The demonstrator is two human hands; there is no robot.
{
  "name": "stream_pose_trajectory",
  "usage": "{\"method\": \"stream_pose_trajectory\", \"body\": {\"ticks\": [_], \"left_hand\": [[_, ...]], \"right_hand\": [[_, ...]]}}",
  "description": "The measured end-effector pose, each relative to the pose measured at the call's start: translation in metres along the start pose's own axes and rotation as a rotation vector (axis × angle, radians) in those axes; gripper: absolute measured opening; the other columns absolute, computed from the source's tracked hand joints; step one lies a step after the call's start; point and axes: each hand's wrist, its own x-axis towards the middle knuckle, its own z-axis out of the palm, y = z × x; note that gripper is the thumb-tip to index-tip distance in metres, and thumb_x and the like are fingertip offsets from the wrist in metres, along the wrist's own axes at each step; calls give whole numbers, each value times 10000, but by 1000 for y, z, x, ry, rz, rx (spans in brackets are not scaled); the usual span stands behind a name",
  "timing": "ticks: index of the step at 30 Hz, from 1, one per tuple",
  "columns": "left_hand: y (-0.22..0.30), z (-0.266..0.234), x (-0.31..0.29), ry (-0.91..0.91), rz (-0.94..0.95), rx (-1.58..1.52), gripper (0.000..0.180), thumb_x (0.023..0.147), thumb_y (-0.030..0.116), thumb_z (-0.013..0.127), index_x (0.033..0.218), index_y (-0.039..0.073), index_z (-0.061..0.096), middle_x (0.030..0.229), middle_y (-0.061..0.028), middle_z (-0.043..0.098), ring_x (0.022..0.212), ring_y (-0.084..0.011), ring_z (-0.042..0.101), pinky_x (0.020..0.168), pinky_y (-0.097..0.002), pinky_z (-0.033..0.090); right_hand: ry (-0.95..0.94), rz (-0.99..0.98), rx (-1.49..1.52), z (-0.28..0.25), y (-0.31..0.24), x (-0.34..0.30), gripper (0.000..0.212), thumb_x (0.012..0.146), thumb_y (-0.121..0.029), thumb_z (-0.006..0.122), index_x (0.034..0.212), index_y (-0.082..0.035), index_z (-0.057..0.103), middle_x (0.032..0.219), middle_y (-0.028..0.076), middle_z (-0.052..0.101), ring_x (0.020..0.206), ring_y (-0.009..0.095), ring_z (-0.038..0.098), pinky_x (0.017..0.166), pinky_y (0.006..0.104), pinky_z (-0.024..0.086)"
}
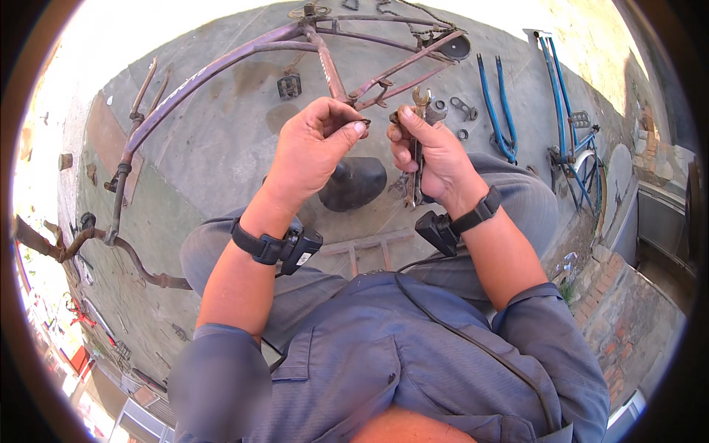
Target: The person walks through a workshop, picks up a bicycle seat, and sits on a low stool. They use a wrench to tighten a bolt on the seat post of a bicycle frame, then inspect the seat.
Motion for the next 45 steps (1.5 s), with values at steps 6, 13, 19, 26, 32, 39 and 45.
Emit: {"method": "stream_pose_trajectory", "body": {"ticks": [6, 13, 19, 26, 32, 39, 45], "left_hand": [[0, 1, 1, 14, -23, 4, 126, 949, 71, 680, 1057, 25, 635, 954, -34, 701, 906, -100, 656, 739, -242, 484], [-2, 7, 0, 42, -61, -17, 102, 943, 20, 662, 1033, -7, 621, 937, -42, 684, 871, -98, 643, 804, -259, 527], [-6, 9, 0, 120, 34, 141, 98, 923, 30, 680, 1009, -5, 650, 920, -31, 676, 818, -85, 628, 740, -251, 518], [-7, 8, -2, 62, 229, 385, 100, 877, 13, 690, 974, 9, 665, 879, -52, 653, 749, -127, 625, 678, -268, 510], [-7, 7, 1, 36, 356, 489, 121, 843, -12, 691, 959, 12, 670, 884, -87, 638, 746, -190, 629, 652, -298, 506], [-6, 8, 0, 38, 298, 432, 102, 865, -6, 683, 964, 9, 662, 922, -87, 619, 785, -195, 628, 654, -297, 512], [-6, 9, 0, 29, 279, 399, 101, 876, -17, 666, 973, 10, 659, 943, -88, 617, 814, -201, 636, 675, -305, 522]], "right_hand": [[-39, 32, 68, -2, 4, 2, 238, 995, -345, 643, 957, -116, 591, 868, 21, 628, 616, 92, 524, 490, 230, 360], [-145, -64, -58, 0, 7, 4, 208, 966, -262, 689, 1036, -80, 615, 914, 46, 658, 635, 91, 571, 482, 209, 367], [-114, -86, -131, 3, 8, 5, 227, 929, -158, 724, 1101, -46, 627, 924, 58, 684, 613, 81, 572, 475, 207, 371], [-72, -85, -213, 4, 8, 6, 256, 896, -208, 770, 1060, -31, 682, 760, -22, 626, 595, 61, 591, 474, 190, 373], [-62, -69, -169, 2, 13, 8, 269, 920, -185, 735, 1111, -8, 667, 820, 14, 668, 614, 62, 569, 482, 198, 364], [-76, -40, -96, 1, 16, 9, 292, 925, -187, 733, 1130, 9, 661, 792, 8, 646, 613, 59, 552, 500, 200, 366], [-74, -60, -102, 2, 17, 10, 280, 924, -175, 732, 1121, 8, 656, 818, 13, 648, 619, 60, 553, 505, 198, 368]]}}
